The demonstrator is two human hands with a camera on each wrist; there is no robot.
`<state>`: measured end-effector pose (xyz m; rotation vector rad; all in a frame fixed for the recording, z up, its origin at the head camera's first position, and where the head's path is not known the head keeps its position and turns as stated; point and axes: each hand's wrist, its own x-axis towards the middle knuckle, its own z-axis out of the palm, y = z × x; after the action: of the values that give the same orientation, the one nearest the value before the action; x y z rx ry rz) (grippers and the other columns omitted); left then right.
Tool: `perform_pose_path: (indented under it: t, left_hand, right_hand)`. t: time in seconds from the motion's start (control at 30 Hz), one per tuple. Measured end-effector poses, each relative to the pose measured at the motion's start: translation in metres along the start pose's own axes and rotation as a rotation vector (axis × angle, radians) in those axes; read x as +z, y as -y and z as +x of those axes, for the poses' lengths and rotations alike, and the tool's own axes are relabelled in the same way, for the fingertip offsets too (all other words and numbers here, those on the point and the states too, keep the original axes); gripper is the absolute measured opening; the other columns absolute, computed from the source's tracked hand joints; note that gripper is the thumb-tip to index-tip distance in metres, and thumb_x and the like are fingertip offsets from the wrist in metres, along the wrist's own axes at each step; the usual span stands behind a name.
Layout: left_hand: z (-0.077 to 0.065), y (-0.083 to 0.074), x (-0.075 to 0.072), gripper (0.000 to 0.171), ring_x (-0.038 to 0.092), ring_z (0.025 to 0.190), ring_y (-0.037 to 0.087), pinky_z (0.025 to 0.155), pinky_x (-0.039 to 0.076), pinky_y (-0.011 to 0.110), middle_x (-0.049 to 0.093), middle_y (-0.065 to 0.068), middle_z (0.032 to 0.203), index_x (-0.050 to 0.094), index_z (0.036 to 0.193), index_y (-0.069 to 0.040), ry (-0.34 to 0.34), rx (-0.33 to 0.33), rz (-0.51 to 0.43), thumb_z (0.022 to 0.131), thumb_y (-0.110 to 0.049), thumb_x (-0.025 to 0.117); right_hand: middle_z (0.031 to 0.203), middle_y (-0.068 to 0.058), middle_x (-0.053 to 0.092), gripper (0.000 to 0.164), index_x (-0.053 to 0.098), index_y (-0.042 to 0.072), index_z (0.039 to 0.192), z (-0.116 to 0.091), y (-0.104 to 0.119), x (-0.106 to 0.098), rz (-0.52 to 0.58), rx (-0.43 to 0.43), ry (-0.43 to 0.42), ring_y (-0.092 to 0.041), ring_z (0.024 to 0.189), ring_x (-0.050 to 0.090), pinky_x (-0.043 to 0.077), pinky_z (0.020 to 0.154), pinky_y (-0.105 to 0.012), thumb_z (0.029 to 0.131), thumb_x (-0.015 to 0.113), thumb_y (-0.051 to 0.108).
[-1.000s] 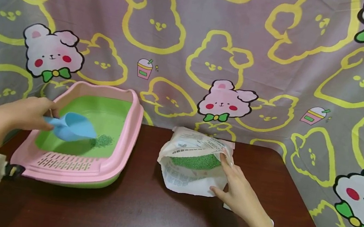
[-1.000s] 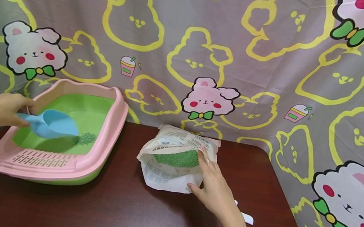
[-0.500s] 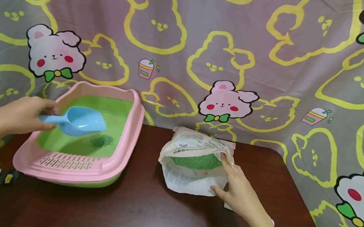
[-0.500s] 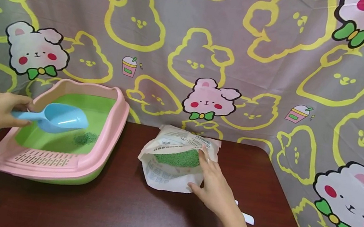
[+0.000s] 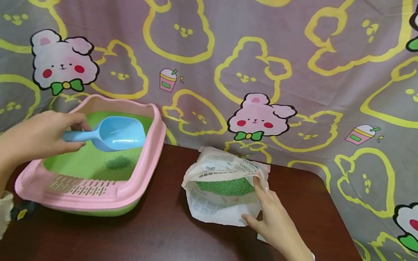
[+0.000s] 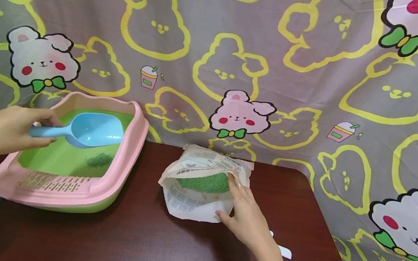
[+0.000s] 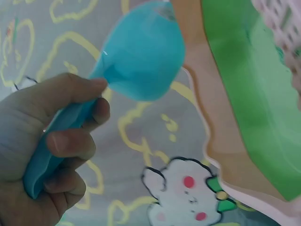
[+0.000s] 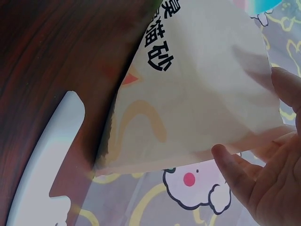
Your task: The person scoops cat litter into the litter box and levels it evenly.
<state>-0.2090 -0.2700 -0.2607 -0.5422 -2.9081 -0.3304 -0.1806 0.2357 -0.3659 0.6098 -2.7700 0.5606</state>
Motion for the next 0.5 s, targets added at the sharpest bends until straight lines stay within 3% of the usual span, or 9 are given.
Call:
perform_pose_path:
  t: [0.17, 0.3, 0.5]
  left_hand:
    - [-0.002, -0.014, -0.001, 0.028, 0.055, 0.071, 0.017, 0.063, 0.048, 0.037, 0.070, 0.004, 0.089, 0.065, 0.104, -0.008, -0.031, 0.041, 0.070, 0.082, -0.016, 0.080]
    - [-0.007, -0.018, -0.005, 0.028, 0.056, 0.071, 0.018, 0.064, 0.049, 0.040, 0.071, 0.005, 0.089, 0.066, 0.105, -0.009, -0.065, 0.026, 0.083, 0.082, -0.016, 0.079]
    - [-0.014, -0.026, -0.005, 0.026, 0.051, 0.063, 0.011, 0.058, 0.045, 0.030, 0.072, 0.001, 0.085, 0.067, 0.101, -0.012, -0.172, 0.070, 0.063, 0.079, -0.012, 0.080]
  right_hand:
    - [0.163, -0.015, 0.027, 0.094, 0.032, 0.002, 0.153, -0.001, -0.001, 0.001, 0.008, 0.007, 0.005, -0.035, 0.127, 0.050, 0.048, 0.098, -0.050, 0.077, 0.085, 0.018]
    - [0.163, -0.015, 0.027, 0.094, 0.033, 0.001, 0.153, -0.002, -0.001, 0.002, 0.008, 0.004, 0.001, -0.036, 0.127, 0.050, 0.048, 0.099, -0.051, 0.077, 0.085, 0.018]
    - [0.163, -0.016, 0.026, 0.092, 0.034, 0.000, 0.152, -0.001, -0.001, 0.001, 0.012, -0.010, -0.008, -0.038, 0.128, 0.049, 0.047, 0.100, -0.052, 0.077, 0.085, 0.018]
